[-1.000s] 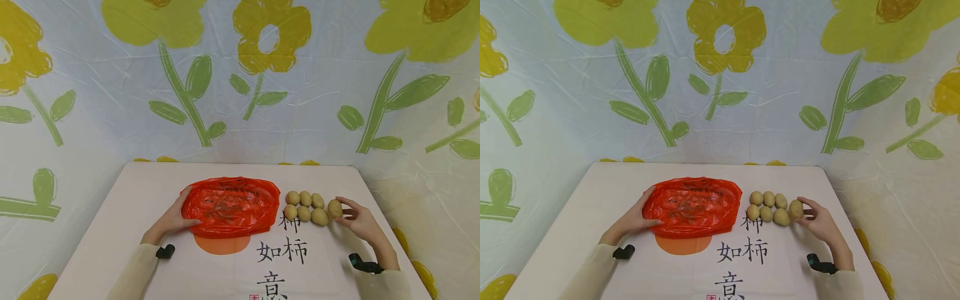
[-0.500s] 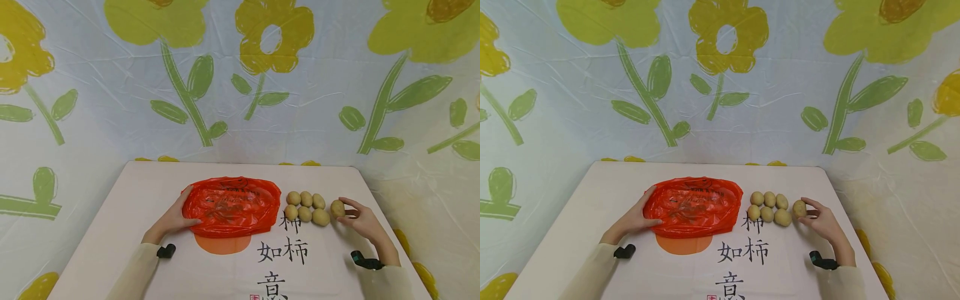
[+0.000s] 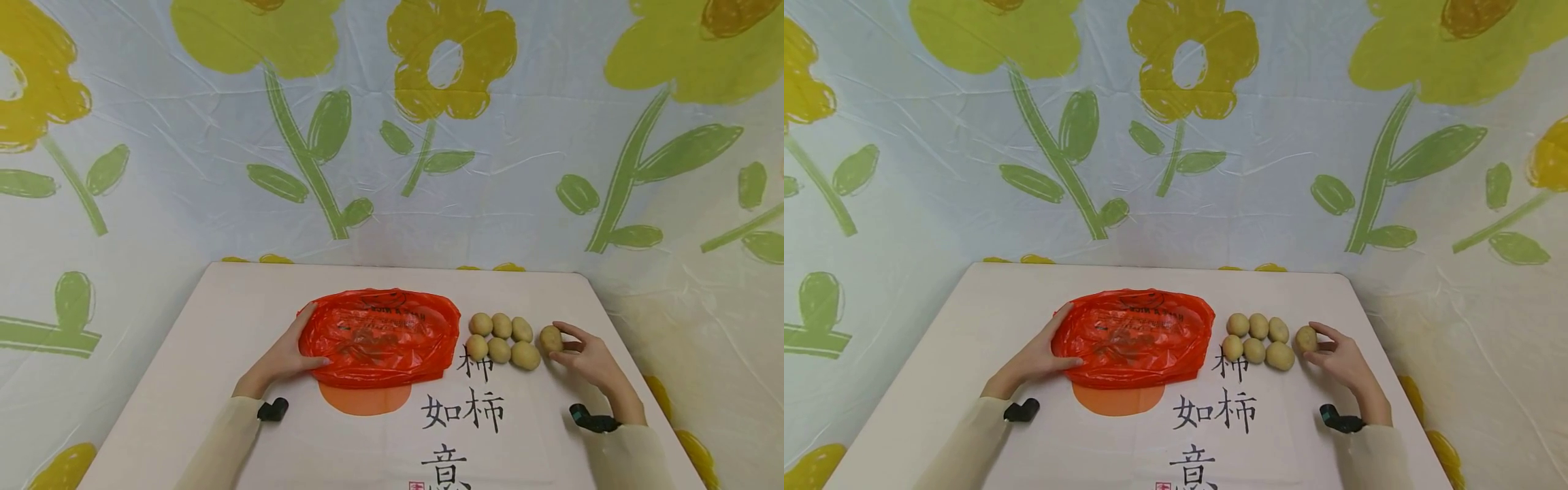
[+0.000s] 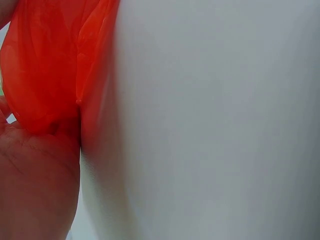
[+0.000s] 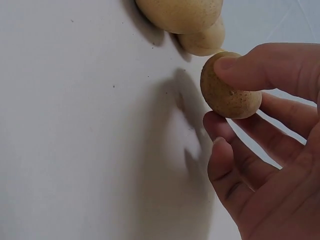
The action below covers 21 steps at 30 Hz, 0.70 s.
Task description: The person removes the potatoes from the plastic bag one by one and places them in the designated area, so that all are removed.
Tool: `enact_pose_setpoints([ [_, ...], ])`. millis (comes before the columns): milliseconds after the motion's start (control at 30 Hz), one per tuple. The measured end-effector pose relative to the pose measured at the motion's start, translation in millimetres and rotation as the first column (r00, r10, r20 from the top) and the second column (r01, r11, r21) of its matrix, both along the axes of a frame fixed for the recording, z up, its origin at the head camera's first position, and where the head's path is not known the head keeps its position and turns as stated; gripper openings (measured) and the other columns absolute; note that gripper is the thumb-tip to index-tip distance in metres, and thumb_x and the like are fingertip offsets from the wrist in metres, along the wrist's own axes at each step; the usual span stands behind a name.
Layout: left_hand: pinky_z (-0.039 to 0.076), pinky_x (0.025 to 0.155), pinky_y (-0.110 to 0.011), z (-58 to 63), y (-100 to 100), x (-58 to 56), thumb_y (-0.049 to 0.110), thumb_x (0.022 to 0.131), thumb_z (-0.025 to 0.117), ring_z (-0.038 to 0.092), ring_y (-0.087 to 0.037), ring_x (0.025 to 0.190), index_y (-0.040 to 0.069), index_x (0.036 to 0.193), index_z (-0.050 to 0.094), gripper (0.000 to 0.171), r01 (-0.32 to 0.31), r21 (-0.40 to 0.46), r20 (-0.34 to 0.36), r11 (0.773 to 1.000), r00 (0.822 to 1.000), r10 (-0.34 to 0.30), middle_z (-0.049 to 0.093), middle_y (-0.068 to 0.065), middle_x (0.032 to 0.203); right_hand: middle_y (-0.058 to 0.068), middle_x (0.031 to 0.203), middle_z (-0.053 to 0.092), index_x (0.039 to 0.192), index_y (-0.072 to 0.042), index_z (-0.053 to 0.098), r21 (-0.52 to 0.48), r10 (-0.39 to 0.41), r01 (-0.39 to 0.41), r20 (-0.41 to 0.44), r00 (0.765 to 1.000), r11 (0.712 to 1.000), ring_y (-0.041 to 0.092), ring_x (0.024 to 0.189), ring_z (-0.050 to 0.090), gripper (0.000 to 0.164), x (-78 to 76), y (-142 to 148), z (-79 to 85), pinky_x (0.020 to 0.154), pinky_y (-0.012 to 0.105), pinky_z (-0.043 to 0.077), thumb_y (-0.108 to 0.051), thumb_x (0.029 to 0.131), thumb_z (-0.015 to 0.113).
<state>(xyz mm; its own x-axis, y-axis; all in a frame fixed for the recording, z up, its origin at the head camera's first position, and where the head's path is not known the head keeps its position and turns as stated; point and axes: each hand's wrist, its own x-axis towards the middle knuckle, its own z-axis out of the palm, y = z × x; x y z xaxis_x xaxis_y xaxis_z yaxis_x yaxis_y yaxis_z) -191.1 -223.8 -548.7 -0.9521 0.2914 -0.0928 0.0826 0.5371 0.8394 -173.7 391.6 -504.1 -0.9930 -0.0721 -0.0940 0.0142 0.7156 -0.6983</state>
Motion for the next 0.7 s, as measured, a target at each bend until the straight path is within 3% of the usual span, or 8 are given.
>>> enact_pose_setpoints([
  [233, 0.033, 0.117, -0.069, 1.2, 0, 1.9, 0.040, 0.075, 0.088, 0.019, -0.042, 0.157, 0.019, 0.167, 0.006, 0.125, -0.003, -0.008, -0.002, 1.000, 1.000, 0.003, 0.014, -0.010, 0.173, 0.032, 0.150, 0.049, 0.149, 0.004, 0.048, -0.023, 0.004, -0.004, -0.001, 1.000, 1.000, 0.022, 0.109, 0.068, 0.072, -7.2, -1, -3.4, 0.076, 0.015, 0.051, -0.016, 0.088, 0.080],
  [467, 0.033, 0.117, -0.068, 2.3, 0, 2.1, 0.038, 0.075, 0.089, 0.018, -0.042, 0.157, 0.020, 0.167, 0.006, 0.125, -0.005, -0.005, -0.007, 1.000, 1.000, 0.005, 0.013, -0.009, 0.173, 0.031, 0.149, 0.050, 0.148, 0.004, 0.049, -0.017, 0.014, -0.014, -0.011, 1.000, 1.000, 0.045, 0.119, 0.063, 0.070, -13.1, -2, -7.4, 0.077, 0.016, 0.051, -0.014, 0.087, 0.079],
  [700, 0.032, 0.117, -0.069, 2.2, 0, 2.2, 0.039, 0.076, 0.088, 0.018, -0.043, 0.157, 0.018, 0.167, 0.005, 0.125, 0.000, -0.010, -0.011, 1.000, 1.000, 0.000, 0.013, -0.012, 0.173, 0.032, 0.149, 0.050, 0.148, 0.004, 0.049, -0.017, 0.017, -0.018, -0.016, 1.000, 1.000, 0.049, 0.119, 0.063, 0.070, -16.4, -3, -9.4, 0.078, 0.017, 0.051, -0.015, 0.087, 0.079],
])
